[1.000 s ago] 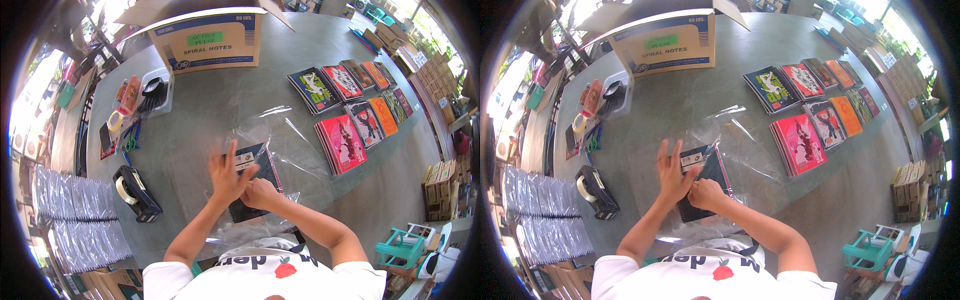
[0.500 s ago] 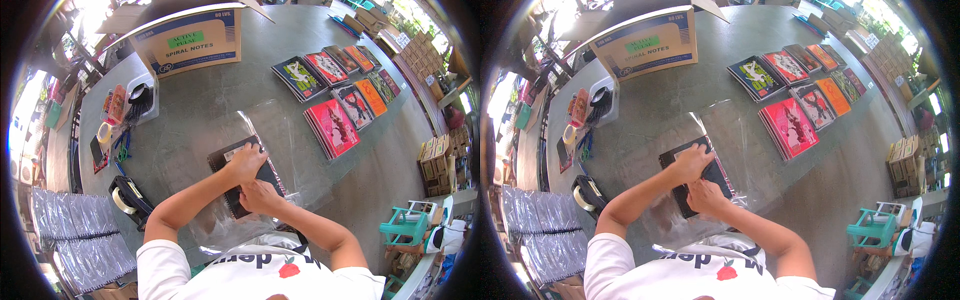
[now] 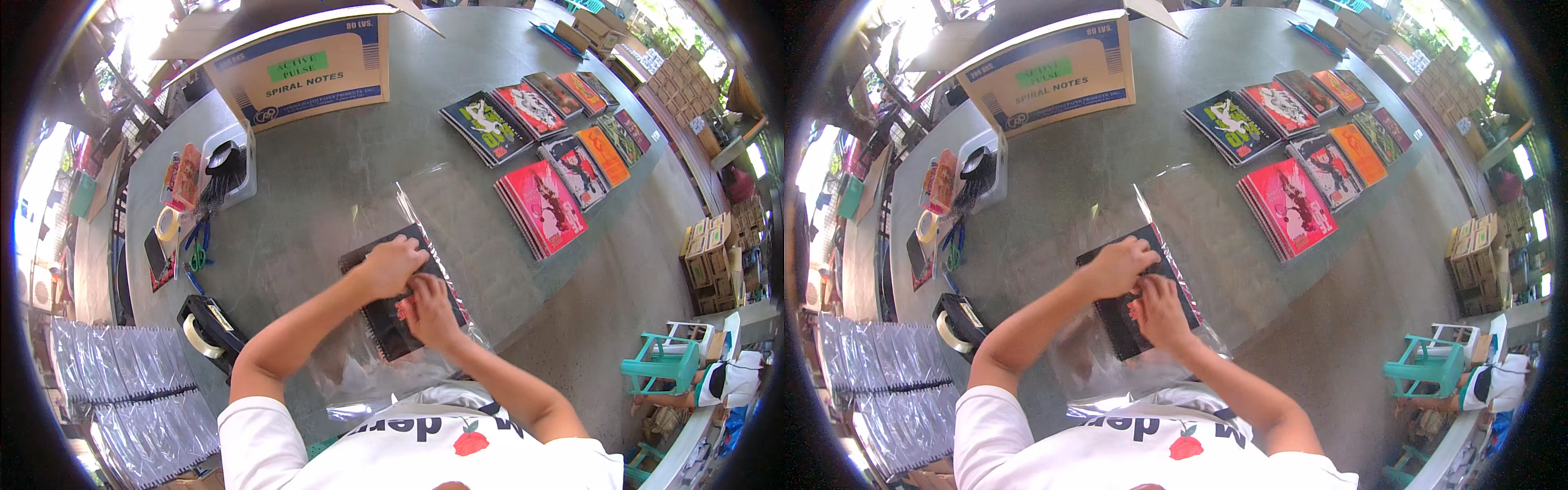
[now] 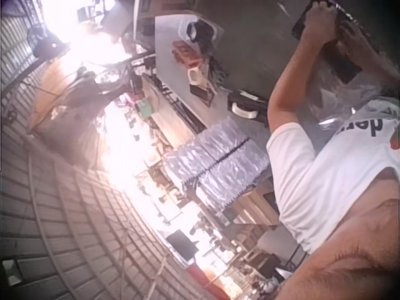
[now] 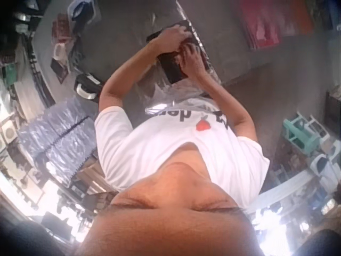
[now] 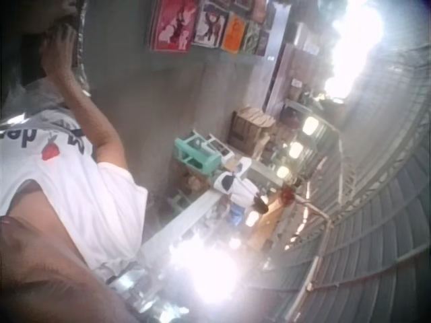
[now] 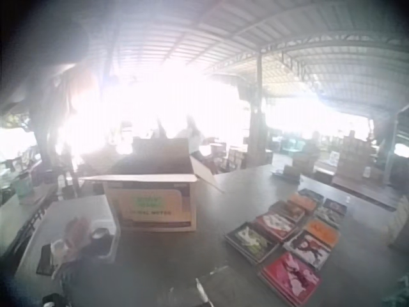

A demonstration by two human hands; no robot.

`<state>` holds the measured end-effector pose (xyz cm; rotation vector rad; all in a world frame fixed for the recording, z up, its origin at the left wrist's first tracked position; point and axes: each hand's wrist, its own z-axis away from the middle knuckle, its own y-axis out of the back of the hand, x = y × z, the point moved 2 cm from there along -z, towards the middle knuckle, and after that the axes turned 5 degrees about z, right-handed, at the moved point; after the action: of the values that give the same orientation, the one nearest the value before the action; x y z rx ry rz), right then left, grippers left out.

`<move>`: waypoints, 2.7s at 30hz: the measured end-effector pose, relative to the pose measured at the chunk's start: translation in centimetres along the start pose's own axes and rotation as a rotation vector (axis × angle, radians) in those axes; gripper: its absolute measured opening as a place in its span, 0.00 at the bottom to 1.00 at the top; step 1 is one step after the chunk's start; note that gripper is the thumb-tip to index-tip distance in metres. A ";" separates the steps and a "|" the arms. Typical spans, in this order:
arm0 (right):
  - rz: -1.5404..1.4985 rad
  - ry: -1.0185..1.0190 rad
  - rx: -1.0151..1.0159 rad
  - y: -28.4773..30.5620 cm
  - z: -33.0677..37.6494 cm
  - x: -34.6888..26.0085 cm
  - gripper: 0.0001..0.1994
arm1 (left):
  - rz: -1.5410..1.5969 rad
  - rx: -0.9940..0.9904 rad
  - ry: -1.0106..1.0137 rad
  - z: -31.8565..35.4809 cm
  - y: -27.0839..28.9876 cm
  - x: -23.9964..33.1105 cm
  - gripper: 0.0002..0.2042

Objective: The person wraps notebooks in plastic film and secures them with adhesive tape.

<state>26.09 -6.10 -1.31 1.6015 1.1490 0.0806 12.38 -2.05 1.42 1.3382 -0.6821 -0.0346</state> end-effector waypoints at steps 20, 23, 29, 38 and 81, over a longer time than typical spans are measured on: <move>0.258 0.122 -0.316 -0.7 0.1 -1.3 0.28 | 0.365 -0.098 0.737 17.0 1.0 -13.6 0.10; 0.337 0.173 -0.381 -0.5 -0.6 -1.7 0.27 | 0.986 0.676 0.844 21.5 -0.4 -10.8 0.09; 0.204 0.247 -0.655 0.9 -4.5 0.4 0.26 | 1.570 0.878 0.968 18.0 -4.5 1.5 0.05; 0.116 0.435 -0.743 2.5 -5.3 3.5 0.54 | 0.832 0.478 0.848 15.4 -1.5 6.9 0.11; -0.006 0.466 -0.843 3.6 -7.0 1.8 0.16 | 0.510 0.332 1.028 31.3 -9.2 9.0 0.04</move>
<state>25.20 0.40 3.39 0.8328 1.2296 0.8562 8.13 -35.54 -0.82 1.2432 -0.1153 1.1410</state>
